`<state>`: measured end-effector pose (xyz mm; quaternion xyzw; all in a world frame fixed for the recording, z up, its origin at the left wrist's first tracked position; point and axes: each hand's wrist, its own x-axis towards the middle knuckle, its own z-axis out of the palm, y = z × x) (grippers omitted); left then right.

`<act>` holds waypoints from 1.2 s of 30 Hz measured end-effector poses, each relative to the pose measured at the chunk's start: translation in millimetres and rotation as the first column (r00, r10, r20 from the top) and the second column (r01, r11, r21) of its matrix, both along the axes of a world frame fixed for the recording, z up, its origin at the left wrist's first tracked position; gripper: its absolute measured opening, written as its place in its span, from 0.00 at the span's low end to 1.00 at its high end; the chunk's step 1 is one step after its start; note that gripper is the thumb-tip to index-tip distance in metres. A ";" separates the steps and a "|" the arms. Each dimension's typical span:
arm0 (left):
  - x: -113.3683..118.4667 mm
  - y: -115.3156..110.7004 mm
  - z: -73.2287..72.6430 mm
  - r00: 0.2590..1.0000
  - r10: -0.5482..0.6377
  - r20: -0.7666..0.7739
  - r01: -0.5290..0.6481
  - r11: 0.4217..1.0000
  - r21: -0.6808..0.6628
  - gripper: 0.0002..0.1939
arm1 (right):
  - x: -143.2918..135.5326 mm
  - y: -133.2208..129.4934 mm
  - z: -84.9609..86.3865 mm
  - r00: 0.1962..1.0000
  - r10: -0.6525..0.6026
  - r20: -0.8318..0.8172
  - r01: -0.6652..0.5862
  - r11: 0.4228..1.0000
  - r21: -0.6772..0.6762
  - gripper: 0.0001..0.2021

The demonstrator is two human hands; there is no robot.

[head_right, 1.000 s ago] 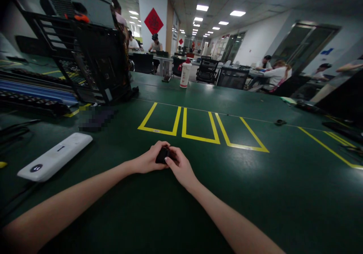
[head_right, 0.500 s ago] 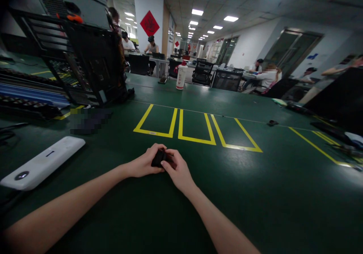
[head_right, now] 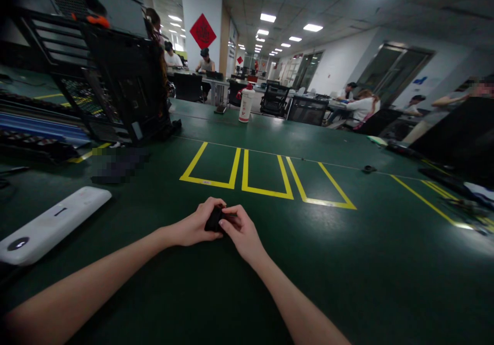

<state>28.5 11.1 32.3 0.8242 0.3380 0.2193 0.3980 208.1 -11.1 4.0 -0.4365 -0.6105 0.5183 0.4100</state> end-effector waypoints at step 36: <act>2.8 4.2 -10.7 0.999 0.031 -0.013 -0.031 0.999 0.014 0.30 | 4.7 0.4 4.4 0.999 -0.021 -0.043 0.018 0.998 -0.067 0.17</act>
